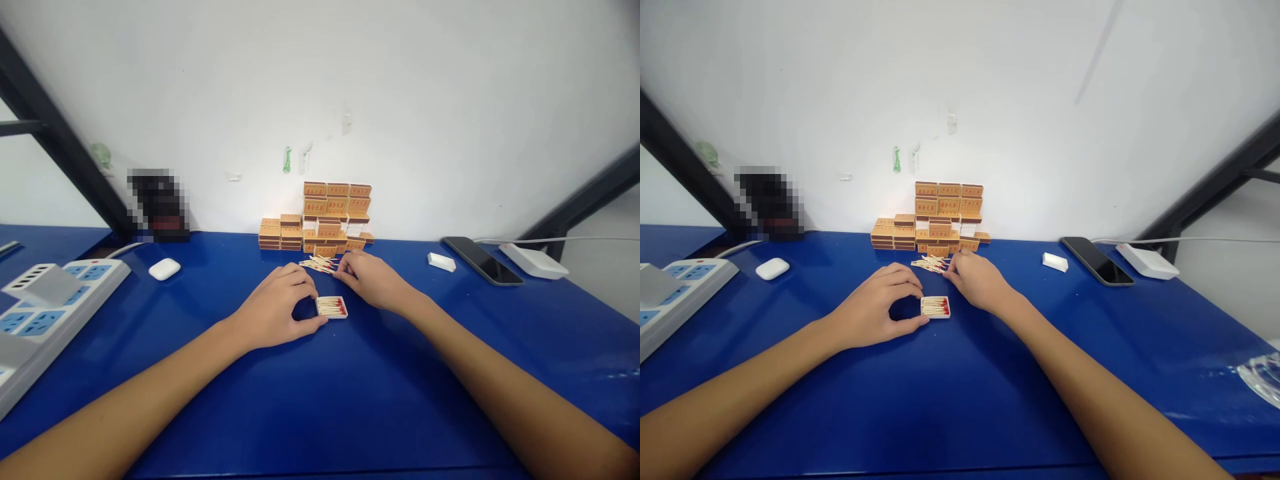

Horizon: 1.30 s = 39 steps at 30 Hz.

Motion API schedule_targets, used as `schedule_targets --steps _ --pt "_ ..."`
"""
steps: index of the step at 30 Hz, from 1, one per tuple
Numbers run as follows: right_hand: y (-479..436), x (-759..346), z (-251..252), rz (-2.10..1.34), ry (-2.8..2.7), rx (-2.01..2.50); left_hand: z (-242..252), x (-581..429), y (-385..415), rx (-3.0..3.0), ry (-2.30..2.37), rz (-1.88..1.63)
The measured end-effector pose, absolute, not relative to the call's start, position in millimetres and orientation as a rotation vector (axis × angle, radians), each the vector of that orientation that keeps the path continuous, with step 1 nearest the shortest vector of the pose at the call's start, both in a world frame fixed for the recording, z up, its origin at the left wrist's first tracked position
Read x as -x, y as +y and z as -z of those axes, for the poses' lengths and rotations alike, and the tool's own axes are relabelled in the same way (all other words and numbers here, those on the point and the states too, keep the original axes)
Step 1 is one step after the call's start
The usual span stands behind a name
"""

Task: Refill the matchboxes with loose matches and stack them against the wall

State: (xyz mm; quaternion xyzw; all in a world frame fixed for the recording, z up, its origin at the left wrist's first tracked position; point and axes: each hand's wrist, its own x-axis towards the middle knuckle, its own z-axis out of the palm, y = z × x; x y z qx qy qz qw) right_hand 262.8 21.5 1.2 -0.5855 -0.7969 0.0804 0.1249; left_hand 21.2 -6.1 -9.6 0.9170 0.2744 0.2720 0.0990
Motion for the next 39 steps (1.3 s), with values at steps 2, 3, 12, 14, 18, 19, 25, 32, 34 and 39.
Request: schedule_targets --steps 2,3,12,14,18,19,25,32,34,39 --pt "19 -267 -6 -0.258 -2.353 1.664 9 -21 -6 -2.711 0.816 -0.809" --pt "16 -270 -9 -0.274 -2.368 1.64 9 -21 -5 -2.709 0.82 -0.812" --pt "-20 -265 -34 -0.527 -2.595 1.387 10 -20 -3 -2.717 0.845 -0.784" --pt "-25 -259 -34 -0.487 -2.635 1.402 10 -21 -4 -2.724 0.853 -0.765" --pt "-27 -256 -29 -0.361 -2.697 1.416 9 -21 -4 -2.734 0.853 -0.756" --pt "-27 -256 -27 -0.337 -2.703 1.406 9 -21 -4 -2.732 0.854 -0.758" --pt "-22 -258 -21 -0.28 -2.674 1.333 8 -22 -4 -2.717 0.841 -0.766" --pt "-19 -254 -22 -0.383 -2.626 1.266 8 -21 -4 -2.727 0.843 -0.769" --pt "-19 -254 -22 -0.426 -2.59 1.235 8 -21 -5 -2.726 0.838 -0.775" --pt "-21 -251 -20 -0.53 -2.552 1.181 7 -22 -5 -2.738 0.831 -0.768"
